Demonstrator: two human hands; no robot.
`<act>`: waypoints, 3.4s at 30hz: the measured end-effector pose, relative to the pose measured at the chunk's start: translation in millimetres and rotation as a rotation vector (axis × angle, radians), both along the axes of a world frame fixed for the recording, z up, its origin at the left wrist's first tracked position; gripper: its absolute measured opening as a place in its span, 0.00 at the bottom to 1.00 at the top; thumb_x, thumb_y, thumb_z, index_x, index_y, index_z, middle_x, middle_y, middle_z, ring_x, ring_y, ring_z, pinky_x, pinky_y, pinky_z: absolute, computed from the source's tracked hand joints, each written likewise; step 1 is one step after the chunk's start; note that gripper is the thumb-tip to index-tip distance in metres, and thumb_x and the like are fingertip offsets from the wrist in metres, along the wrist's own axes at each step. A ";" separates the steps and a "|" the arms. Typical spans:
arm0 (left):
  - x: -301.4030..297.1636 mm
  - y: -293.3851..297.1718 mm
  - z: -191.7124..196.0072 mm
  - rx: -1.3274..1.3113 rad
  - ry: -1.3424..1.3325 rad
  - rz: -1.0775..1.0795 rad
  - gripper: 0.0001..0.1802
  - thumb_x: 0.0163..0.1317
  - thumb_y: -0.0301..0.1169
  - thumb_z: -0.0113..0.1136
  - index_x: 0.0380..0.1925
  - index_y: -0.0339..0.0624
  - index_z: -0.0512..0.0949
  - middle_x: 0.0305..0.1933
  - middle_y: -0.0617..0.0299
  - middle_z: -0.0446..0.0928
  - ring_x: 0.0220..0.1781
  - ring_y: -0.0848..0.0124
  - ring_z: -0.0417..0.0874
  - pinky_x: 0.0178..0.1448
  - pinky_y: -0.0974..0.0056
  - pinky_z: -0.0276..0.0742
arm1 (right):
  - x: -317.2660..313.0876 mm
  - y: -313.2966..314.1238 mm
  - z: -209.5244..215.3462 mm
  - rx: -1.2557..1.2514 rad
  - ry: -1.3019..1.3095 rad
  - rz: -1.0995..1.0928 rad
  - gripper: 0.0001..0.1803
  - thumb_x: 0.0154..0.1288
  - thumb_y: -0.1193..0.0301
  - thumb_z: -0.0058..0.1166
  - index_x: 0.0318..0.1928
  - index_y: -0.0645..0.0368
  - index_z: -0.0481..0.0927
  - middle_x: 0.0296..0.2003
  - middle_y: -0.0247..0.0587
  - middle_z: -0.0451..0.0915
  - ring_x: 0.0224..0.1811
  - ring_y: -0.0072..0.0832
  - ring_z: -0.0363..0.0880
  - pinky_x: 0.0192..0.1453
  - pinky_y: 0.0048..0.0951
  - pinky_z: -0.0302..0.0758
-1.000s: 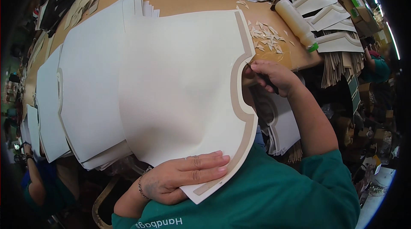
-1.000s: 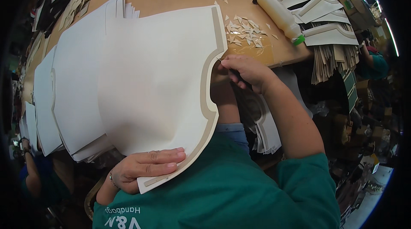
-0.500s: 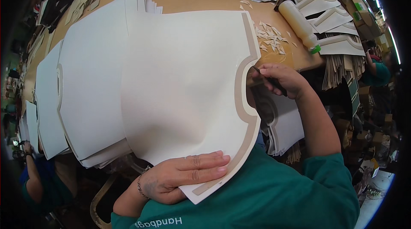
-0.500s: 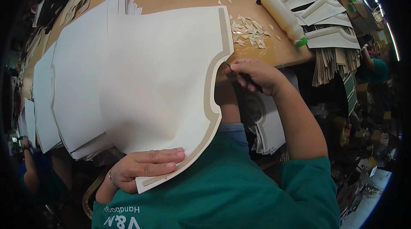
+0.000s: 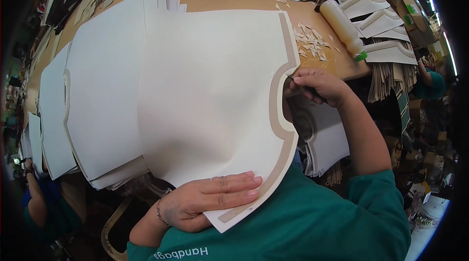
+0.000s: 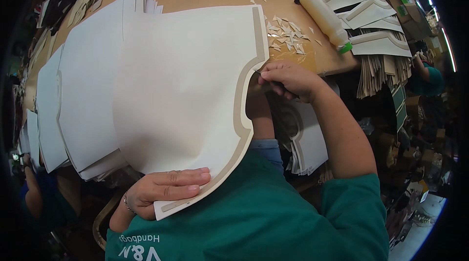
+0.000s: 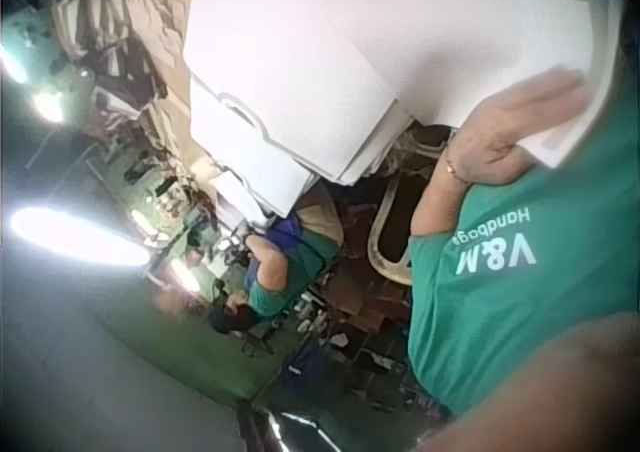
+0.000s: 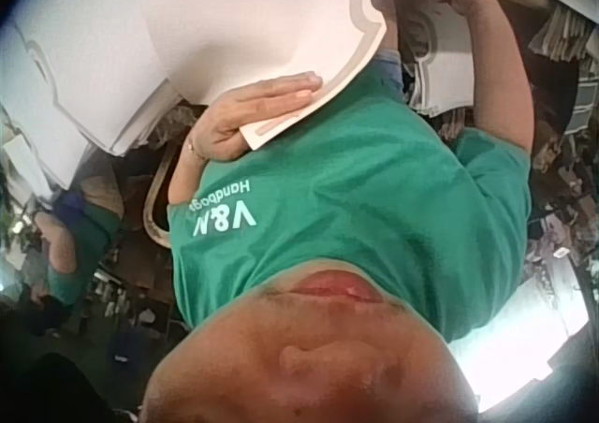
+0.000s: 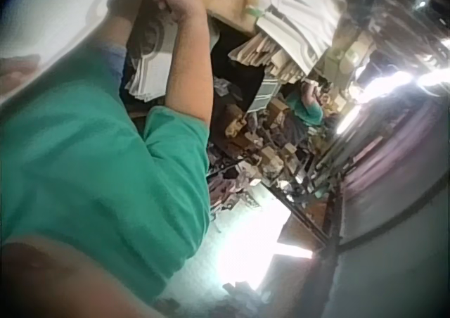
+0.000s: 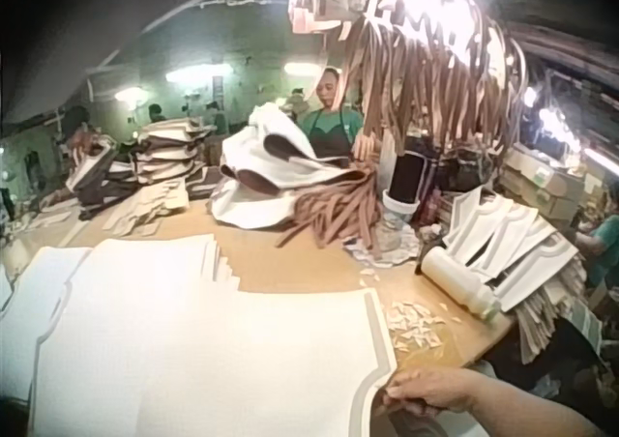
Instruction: The person cuts a curved section out of a white leather sheet using shears, peels away a narrow strip from the edge, and handles multiple pieces from a stack on a workshop table.
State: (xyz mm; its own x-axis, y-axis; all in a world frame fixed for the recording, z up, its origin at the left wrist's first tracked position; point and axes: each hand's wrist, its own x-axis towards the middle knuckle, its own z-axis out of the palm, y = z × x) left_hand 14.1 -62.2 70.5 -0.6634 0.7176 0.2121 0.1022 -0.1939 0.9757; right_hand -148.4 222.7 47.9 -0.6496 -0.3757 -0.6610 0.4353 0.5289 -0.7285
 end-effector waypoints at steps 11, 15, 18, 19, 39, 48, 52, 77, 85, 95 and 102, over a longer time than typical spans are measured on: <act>3.0 -0.2 -2.6 0.017 0.007 0.012 0.27 0.44 0.20 0.44 0.51 0.33 0.67 0.57 0.47 0.62 0.62 0.55 0.58 0.64 0.59 0.53 | -15.0 -3.1 7.8 0.092 -0.053 0.128 0.13 0.55 0.61 0.46 0.30 0.57 0.77 0.13 0.29 0.66 0.11 0.13 0.59 0.12 0.15 0.54; 4.0 0.1 -3.5 0.029 -0.009 0.028 0.27 0.45 0.20 0.45 0.51 0.34 0.67 0.57 0.47 0.62 0.62 0.54 0.59 0.64 0.59 0.53 | -18.9 -2.6 5.8 0.113 -0.020 0.197 0.13 0.54 0.61 0.47 0.28 0.57 0.77 0.11 0.28 0.66 0.10 0.13 0.58 0.11 0.15 0.54; 3.1 -0.2 -3.5 0.026 -0.007 0.028 0.26 0.46 0.21 0.45 0.51 0.34 0.67 0.57 0.47 0.62 0.62 0.54 0.59 0.64 0.59 0.53 | -18.7 -2.0 3.9 0.131 -0.021 0.194 0.13 0.54 0.62 0.46 0.28 0.58 0.77 0.10 0.28 0.65 0.08 0.13 0.58 0.11 0.15 0.54; 3.0 -0.5 -3.8 0.024 -0.006 0.024 0.26 0.46 0.21 0.45 0.51 0.34 0.67 0.57 0.47 0.62 0.62 0.54 0.59 0.64 0.58 0.53 | -19.5 1.3 2.0 0.087 -0.027 0.191 0.13 0.54 0.62 0.47 0.28 0.58 0.77 0.10 0.29 0.66 0.08 0.13 0.58 0.11 0.15 0.54; 3.0 0.2 -0.7 0.030 -0.026 0.010 0.24 0.48 0.22 0.47 0.50 0.36 0.68 0.57 0.48 0.63 0.62 0.53 0.59 0.63 0.58 0.55 | -39.3 -5.4 3.3 0.120 -0.171 0.324 0.14 0.51 0.61 0.52 0.24 0.60 0.78 0.09 0.30 0.68 0.06 0.14 0.59 0.10 0.16 0.54; 1.8 -0.2 -1.4 0.000 -0.003 -0.010 0.26 0.45 0.22 0.46 0.50 0.37 0.69 0.57 0.48 0.62 0.62 0.52 0.59 0.63 0.58 0.54 | -36.2 -8.5 4.9 0.149 -0.193 0.257 0.14 0.50 0.61 0.54 0.24 0.62 0.78 0.09 0.31 0.69 0.07 0.14 0.61 0.09 0.15 0.54; 2.0 -1.7 -1.8 -0.033 0.002 -0.028 0.28 0.43 0.21 0.46 0.51 0.39 0.68 0.58 0.50 0.62 0.62 0.53 0.58 0.63 0.58 0.54 | -37.2 -7.0 3.6 0.110 -0.218 0.251 0.14 0.53 0.63 0.51 0.26 0.64 0.77 0.09 0.32 0.68 0.06 0.15 0.61 0.10 0.16 0.55; -1.6 -28.9 35.1 -0.163 0.178 0.281 0.17 0.52 0.25 0.50 0.43 0.26 0.71 0.45 0.44 0.73 0.45 0.56 0.76 0.50 0.61 0.69 | -61.1 -17.3 -9.9 -0.145 0.507 0.054 0.21 0.51 0.68 0.55 0.46 0.59 0.67 0.29 0.33 0.73 0.29 0.18 0.71 0.28 0.17 0.66; -32.0 -111.2 204.5 -1.200 1.198 1.098 0.21 0.60 0.38 0.41 0.42 0.29 0.72 0.47 0.50 0.72 0.50 0.61 0.71 0.55 0.58 0.64 | -58.6 -75.1 117.1 -1.085 1.034 -0.529 0.08 0.54 0.76 0.53 0.36 0.59 0.73 0.24 0.31 0.73 0.17 0.12 0.67 0.17 0.13 0.61; 70.6 -29.4 -60.9 -0.260 -0.340 1.275 0.17 0.53 0.23 0.55 0.44 0.36 0.68 0.37 0.60 0.71 0.41 0.75 0.71 0.47 0.73 0.66 | 84.8 -4.9 -68.8 -0.450 0.570 -0.733 0.11 0.56 0.73 0.53 0.40 0.58 0.70 0.20 0.27 0.69 0.15 0.11 0.61 0.16 0.12 0.57; 28.5 17.9 -60.9 -0.046 -0.965 0.690 0.19 0.57 0.39 0.51 0.47 0.42 0.68 0.44 0.62 0.72 0.46 0.72 0.72 0.44 0.73 0.67 | 100.0 33.2 -50.7 -0.309 0.470 -0.461 0.14 0.59 0.68 0.46 0.45 0.58 0.68 0.19 0.26 0.65 0.15 0.11 0.60 0.18 0.13 0.58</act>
